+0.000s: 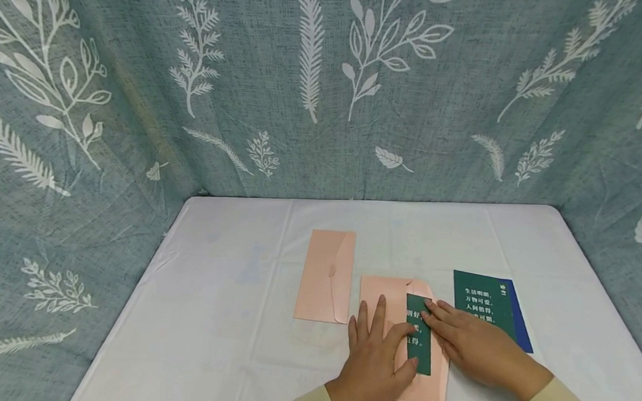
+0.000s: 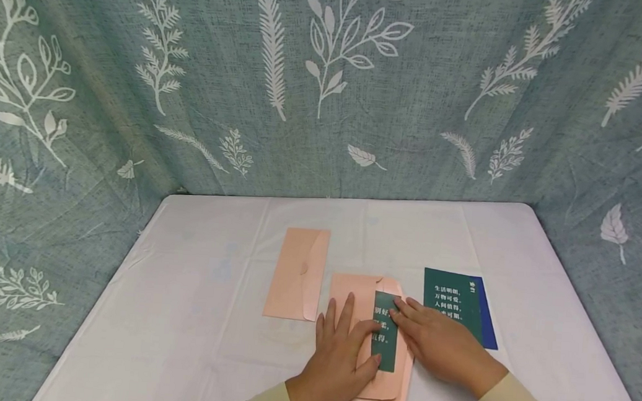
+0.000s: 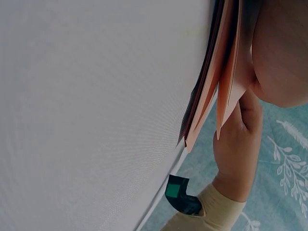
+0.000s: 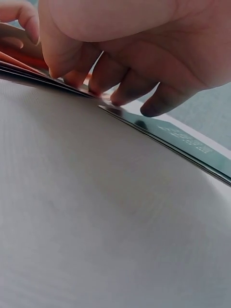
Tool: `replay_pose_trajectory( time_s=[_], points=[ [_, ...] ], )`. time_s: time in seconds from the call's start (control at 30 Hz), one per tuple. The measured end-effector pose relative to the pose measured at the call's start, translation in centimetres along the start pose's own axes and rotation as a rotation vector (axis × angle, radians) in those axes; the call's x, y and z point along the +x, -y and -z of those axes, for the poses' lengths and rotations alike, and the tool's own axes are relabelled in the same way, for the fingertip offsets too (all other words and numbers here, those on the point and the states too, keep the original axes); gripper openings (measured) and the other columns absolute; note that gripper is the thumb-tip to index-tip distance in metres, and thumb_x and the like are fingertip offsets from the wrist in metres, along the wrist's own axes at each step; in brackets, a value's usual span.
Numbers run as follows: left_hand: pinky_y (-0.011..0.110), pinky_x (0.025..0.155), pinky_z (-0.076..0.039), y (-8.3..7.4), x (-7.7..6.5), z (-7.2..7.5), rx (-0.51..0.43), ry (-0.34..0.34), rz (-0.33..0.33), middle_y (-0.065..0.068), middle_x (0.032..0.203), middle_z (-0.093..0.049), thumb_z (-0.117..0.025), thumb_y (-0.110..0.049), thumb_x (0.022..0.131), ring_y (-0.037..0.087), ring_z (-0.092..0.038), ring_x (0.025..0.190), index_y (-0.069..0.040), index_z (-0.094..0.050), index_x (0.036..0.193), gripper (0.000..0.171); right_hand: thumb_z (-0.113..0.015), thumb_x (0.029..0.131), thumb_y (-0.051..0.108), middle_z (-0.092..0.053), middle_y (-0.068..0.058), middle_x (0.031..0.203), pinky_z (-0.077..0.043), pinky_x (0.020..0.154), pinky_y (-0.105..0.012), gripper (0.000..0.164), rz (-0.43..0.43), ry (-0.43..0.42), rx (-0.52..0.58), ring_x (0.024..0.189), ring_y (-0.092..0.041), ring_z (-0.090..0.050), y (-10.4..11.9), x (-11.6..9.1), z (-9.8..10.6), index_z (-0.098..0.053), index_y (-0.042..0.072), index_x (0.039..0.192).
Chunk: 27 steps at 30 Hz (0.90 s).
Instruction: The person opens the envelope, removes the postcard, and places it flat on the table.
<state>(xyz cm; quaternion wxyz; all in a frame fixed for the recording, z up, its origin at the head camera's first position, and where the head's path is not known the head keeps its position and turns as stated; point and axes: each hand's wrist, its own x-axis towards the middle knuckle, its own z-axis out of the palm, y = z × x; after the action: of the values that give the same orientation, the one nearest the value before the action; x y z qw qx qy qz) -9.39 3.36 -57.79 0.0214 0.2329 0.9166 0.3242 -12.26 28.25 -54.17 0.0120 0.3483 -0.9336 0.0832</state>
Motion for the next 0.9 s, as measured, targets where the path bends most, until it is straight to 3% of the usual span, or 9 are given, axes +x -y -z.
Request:
replay_pose_trajectory(
  time_s=[0.37, 0.9],
  points=[
    [0.081, 0.116, -0.008, 0.18, -0.10, -0.16, 0.003, -0.007, -0.002, 0.020, 0.180, -0.006, -0.058, -0.042, 0.107, 0.056, 0.002, 0.160, -0.028, -0.057, 0.150, 0.045, -0.070, 0.109, 0.024, -0.050, -0.011, 0.165, -0.050, 0.107, -0.058, 0.048, -0.050, 0.018, 0.037, 0.146, -0.036, -0.052, -0.52, -0.14, 0.05, -0.063, 0.010, 0.155],
    [0.082, 0.116, -0.007, 0.30, -0.09, -0.30, -0.011, -0.008, -0.005, 0.019, 0.180, -0.006, -0.059, -0.041, 0.107, 0.055, 0.003, 0.160, -0.029, -0.058, 0.150, 0.045, -0.072, 0.107, 0.018, -0.053, -0.011, 0.162, -0.053, 0.103, -0.058, 0.046, -0.052, -0.001, 0.025, 0.143, -0.037, -0.055, -0.87, -0.29, -0.21, -0.066, 0.011, 0.152]
  ],
)
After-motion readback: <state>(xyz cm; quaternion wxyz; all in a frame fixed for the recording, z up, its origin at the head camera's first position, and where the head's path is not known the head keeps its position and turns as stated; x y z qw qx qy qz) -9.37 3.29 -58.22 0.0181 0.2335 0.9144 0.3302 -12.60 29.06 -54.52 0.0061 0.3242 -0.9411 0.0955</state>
